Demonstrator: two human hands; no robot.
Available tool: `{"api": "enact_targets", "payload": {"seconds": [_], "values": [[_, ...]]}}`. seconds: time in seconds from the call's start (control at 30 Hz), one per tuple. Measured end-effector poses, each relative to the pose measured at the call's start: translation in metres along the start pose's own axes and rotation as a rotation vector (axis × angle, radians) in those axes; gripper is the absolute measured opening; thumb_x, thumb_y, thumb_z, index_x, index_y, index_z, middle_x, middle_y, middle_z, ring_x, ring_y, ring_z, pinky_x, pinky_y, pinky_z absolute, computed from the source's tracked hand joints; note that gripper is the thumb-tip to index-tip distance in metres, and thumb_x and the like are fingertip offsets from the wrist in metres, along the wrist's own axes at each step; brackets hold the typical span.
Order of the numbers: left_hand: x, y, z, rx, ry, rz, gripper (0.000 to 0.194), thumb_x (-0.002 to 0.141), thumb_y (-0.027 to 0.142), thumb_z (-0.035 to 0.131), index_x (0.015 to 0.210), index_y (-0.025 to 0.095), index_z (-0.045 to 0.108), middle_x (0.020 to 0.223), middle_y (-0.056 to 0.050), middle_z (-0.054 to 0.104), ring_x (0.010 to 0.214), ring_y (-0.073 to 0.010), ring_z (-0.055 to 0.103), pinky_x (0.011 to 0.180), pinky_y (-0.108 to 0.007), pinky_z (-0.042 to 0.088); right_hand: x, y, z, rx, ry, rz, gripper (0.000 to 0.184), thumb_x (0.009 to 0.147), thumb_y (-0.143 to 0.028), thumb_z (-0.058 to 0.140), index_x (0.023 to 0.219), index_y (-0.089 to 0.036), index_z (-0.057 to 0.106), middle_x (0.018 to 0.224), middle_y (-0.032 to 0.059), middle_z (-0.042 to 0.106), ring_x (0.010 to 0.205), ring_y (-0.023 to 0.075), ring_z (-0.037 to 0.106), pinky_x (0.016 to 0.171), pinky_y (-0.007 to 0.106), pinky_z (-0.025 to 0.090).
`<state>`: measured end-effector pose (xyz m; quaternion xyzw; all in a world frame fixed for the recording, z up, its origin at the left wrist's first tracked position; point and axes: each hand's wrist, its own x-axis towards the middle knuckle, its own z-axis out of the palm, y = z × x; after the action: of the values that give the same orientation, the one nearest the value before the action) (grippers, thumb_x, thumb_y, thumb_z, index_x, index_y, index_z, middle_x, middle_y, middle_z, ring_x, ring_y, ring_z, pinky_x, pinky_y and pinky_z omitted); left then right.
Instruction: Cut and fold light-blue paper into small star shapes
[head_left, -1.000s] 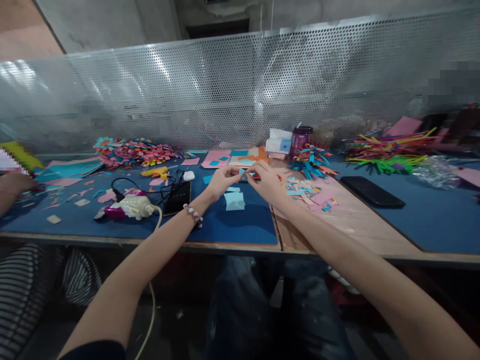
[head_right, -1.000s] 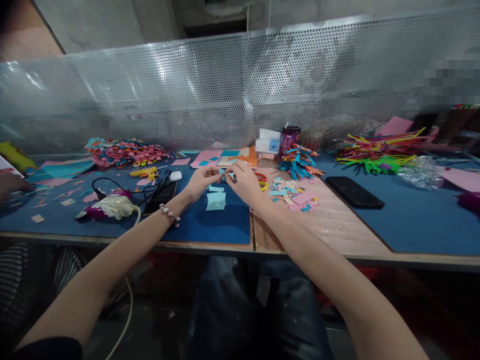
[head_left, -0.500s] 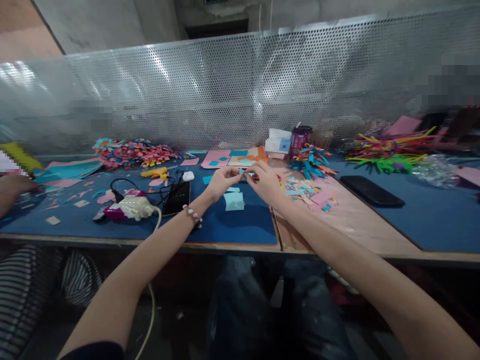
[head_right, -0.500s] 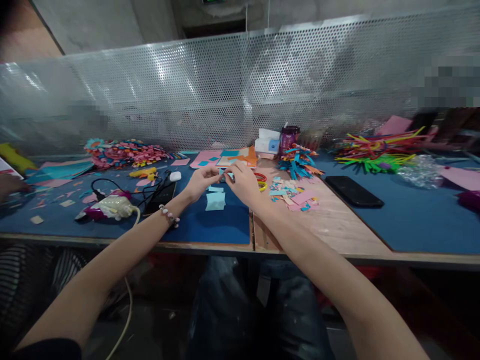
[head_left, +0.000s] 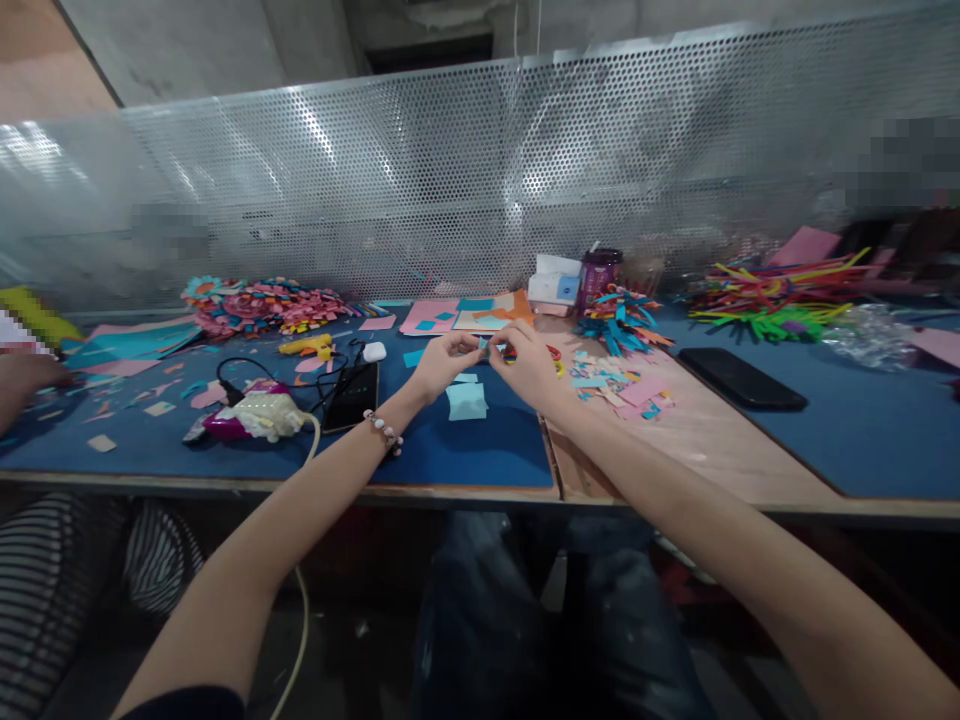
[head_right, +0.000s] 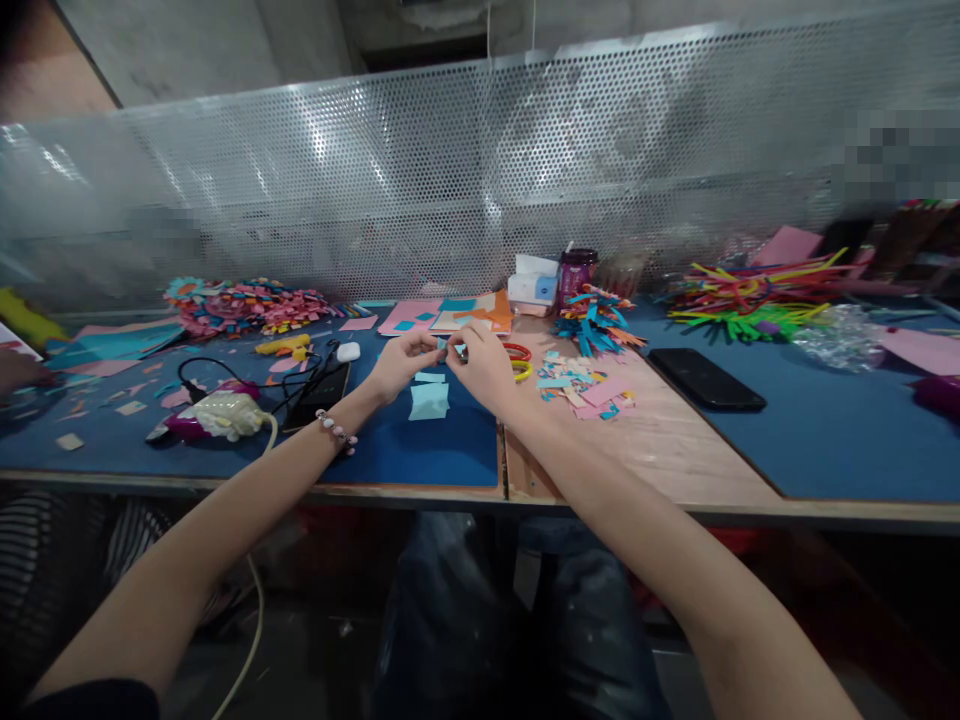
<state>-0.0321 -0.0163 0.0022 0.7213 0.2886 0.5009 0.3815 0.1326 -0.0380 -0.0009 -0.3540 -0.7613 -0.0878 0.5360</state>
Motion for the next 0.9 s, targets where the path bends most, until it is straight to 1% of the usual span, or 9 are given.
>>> {"api": "enact_targets", "payload": {"seconds": [0.17,0.23,0.3,0.4,0.53,0.63,0.73,0.8,0.9], "values": [[0.0014,0.0005,-0.0015,0.035,-0.009,0.016,0.028,0.069,0.036,0.069,0.082,0.012,0.061,0.075,-0.002,0.060,0.065,-0.0098,0.053,0.066,-0.025,0.043,0.0011,-0.0027,0.0003,0.133,0.034,0.117,0.006,0.075,-0.012,0.054,0.078,-0.018,0.055,0.080,0.0035,0.055,0.071,0.0149,0.052,0.065,0.028,0.044],[0.0025,-0.0002,-0.0027,0.054,-0.012,0.012,0.028,0.071,0.036,0.068,0.085,0.013,0.061,0.076,-0.003,0.061,0.066,-0.0102,0.053,0.065,-0.025,0.043,0.0016,-0.0035,-0.0006,0.159,0.040,0.158,0.004,0.077,-0.015,0.055,0.080,-0.017,0.057,0.082,0.0037,0.055,0.068,0.0136,0.051,0.065,0.028,0.044],[0.0034,-0.0011,-0.0039,0.083,-0.014,0.016,0.028,0.072,0.036,0.066,0.086,0.013,0.062,0.078,-0.004,0.062,0.069,-0.0113,0.054,0.067,-0.026,0.044,0.0017,-0.0034,-0.0014,0.183,0.021,0.167,0.007,0.079,-0.018,0.055,0.083,-0.016,0.061,0.082,0.0042,0.056,0.067,0.0135,0.052,0.065,0.029,0.045],[0.0045,-0.0027,-0.0055,0.137,-0.006,0.025,0.027,0.072,0.036,0.066,0.084,0.013,0.063,0.079,-0.004,0.062,0.073,-0.0129,0.055,0.071,-0.027,0.045,0.0010,-0.0018,-0.0013,0.198,-0.009,0.140,0.011,0.081,-0.019,0.055,0.084,-0.017,0.065,0.081,0.0044,0.058,0.070,0.0148,0.054,0.067,0.030,0.045],[0.0057,-0.0049,-0.0066,0.167,0.008,0.028,0.026,0.071,0.036,0.067,0.081,0.013,0.062,0.078,-0.005,0.062,0.074,-0.0140,0.056,0.073,-0.028,0.045,-0.0006,0.0004,0.0005,0.183,-0.008,0.103,0.012,0.081,-0.019,0.054,0.081,-0.019,0.066,0.081,0.0049,0.060,0.079,0.0174,0.056,0.072,0.031,0.045],[0.0066,-0.0063,-0.0065,0.182,0.022,0.018,0.025,0.069,0.034,0.069,0.078,0.013,0.061,0.075,-0.004,0.061,0.072,-0.0136,0.056,0.071,-0.028,0.045,-0.0013,0.0018,0.0010,0.172,-0.007,0.070,0.012,0.080,-0.018,0.053,0.080,-0.019,0.066,0.081,0.0046,0.059,0.078,0.0172,0.056,0.072,0.031,0.045],[0.0070,-0.0066,-0.0057,0.172,0.011,0.014,0.025,0.067,0.034,0.071,0.076,0.013,0.062,0.074,-0.004,0.062,0.069,-0.0124,0.055,0.070,-0.027,0.045,-0.0017,0.0036,0.0008,0.157,-0.006,0.036,0.012,0.080,-0.017,0.053,0.078,-0.019,0.064,0.081,0.0043,0.059,0.077,0.0167,0.055,0.070,0.030,0.045],[0.0064,-0.0060,-0.0047,0.139,0.022,-0.013,0.027,0.066,0.033,0.073,0.079,0.012,0.062,0.075,-0.004,0.063,0.069,-0.0122,0.056,0.068,-0.027,0.045,-0.0020,0.0049,0.0009,0.139,-0.002,0.017,0.012,0.079,-0.016,0.052,0.077,-0.019,0.063,0.082,0.0044,0.059,0.078,0.0168,0.055,0.070,0.029,0.044],[0.0043,-0.0038,-0.0032,0.082,0.031,-0.107,0.039,0.064,0.032,0.074,0.094,0.012,0.060,0.075,-0.005,0.066,0.069,-0.0130,0.059,0.063,-0.025,0.045,-0.0026,0.0059,0.0018,0.088,-0.004,-0.011,0.011,0.079,-0.016,0.052,0.074,-0.019,0.061,0.082,0.0047,0.058,0.080,0.0174,0.055,0.072,0.030,0.044]]}}
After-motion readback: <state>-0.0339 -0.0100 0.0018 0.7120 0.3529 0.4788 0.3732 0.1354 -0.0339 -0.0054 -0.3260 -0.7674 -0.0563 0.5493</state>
